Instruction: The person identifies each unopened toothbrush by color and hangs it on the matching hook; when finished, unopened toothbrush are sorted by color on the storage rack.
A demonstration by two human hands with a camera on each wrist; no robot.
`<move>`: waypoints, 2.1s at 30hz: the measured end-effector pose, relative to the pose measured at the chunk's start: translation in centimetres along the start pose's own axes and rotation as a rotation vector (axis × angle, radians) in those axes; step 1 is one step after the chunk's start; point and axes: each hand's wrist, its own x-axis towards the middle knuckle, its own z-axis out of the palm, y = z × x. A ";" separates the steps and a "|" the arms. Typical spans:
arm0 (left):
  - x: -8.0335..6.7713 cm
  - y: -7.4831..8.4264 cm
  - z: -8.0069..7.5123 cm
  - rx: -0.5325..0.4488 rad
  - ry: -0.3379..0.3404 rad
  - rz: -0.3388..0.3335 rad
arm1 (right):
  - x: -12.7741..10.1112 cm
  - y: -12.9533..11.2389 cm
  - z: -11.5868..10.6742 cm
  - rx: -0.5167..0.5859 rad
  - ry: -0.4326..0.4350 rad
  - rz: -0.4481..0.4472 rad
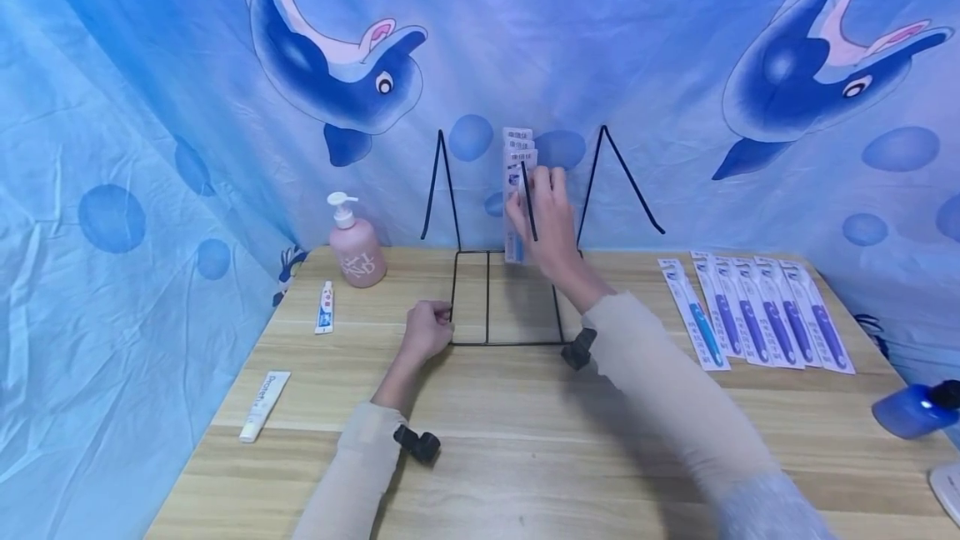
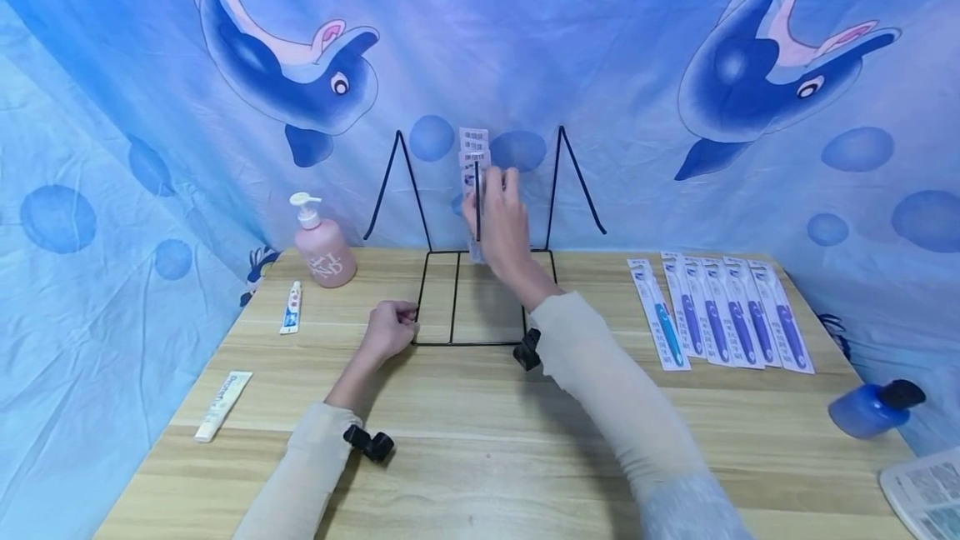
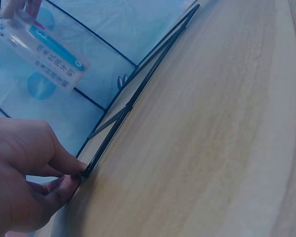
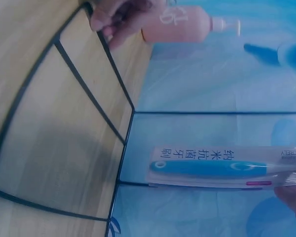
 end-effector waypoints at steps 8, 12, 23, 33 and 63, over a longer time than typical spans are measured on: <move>0.0 0.2 0.2 0.000 -0.009 -0.014 | 1.4 0.9 1.0 -0.029 -0.009 0.058; -0.1 0.3 0.3 -0.010 -0.019 -0.024 | 1.8 1.2 1.3 -0.037 -0.013 0.067; 0.1 0.4 0.4 0.012 -0.013 -0.028 | 2.0 1.8 1.2 -0.046 -0.029 0.063; 0.2 0.1 0.2 0.011 -0.009 -0.020 | 0.4 3.8 0.9 -0.158 -0.079 0.010; 0.3 -0.1 -0.1 0.012 0.005 0.004 | -7.9 22.9 -12.4 -0.617 -0.538 0.608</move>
